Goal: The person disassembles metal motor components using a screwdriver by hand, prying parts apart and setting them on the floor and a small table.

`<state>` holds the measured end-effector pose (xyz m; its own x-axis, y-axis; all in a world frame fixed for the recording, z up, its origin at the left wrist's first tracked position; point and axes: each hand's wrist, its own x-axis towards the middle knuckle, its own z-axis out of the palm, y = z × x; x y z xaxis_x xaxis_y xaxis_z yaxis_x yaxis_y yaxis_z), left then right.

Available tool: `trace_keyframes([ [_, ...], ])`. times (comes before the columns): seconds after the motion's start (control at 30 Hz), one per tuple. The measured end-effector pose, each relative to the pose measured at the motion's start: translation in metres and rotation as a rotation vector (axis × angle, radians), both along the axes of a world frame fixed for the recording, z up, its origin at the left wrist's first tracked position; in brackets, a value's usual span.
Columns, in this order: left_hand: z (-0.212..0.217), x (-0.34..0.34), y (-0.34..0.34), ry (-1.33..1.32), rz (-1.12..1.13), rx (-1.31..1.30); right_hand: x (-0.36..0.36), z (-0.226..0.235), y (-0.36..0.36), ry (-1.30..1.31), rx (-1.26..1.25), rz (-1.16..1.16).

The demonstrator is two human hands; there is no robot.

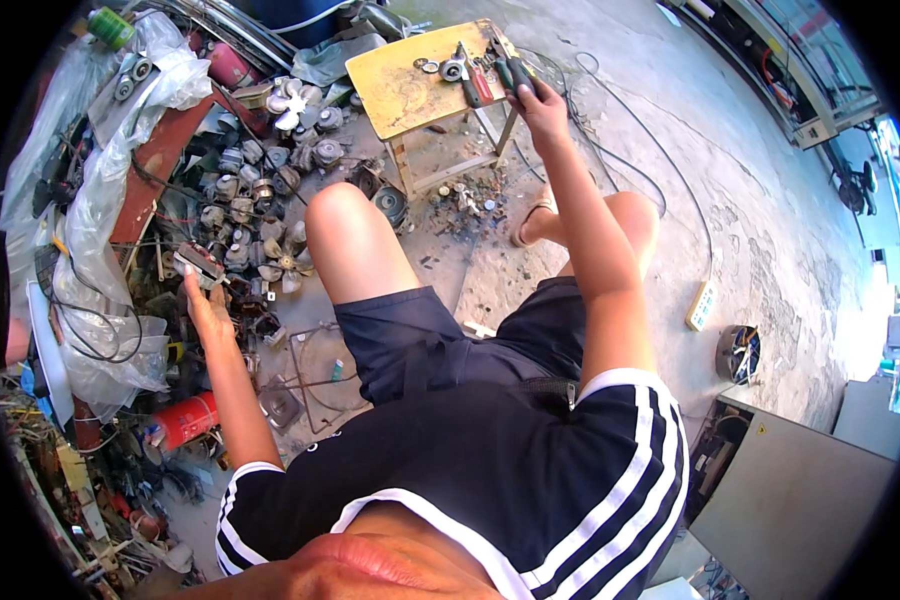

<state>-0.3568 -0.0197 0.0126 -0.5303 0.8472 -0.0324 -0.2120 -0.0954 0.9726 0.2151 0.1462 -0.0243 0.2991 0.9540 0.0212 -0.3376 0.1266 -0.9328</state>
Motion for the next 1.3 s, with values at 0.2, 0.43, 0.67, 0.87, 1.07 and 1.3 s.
trace_keyframes([
  [0.2, 0.035, 0.035, 0.047, -0.423, -0.148, -0.043, -0.012, -0.010, 0.024, -0.835, 0.038, -0.372],
  [0.43, 0.055, 0.156, 0.158, -1.084, -0.829, -0.015, -0.009, -0.004, 0.047, -1.441, -0.006, -0.252],
  [0.67, 0.022, 0.231, 0.246, -1.281, -1.131, -0.137, -0.008, 0.020, 0.050, -1.489, 0.035, -0.223],
  [0.87, -0.001, 0.244, 0.259, -1.335, -1.151, -0.132, 0.002, 0.050, 0.017, -0.477, -0.299, 0.757],
  [1.07, -0.003, 0.243, 0.262, -1.274, -1.177, -0.080, 0.017, -0.114, -0.054, -0.198, -1.013, 0.982],
  [1.3, -0.002, 0.239, 0.257, -1.213, -1.144, 0.041, 0.227, -0.227, -0.101, 0.131, -1.006, -0.626],
])
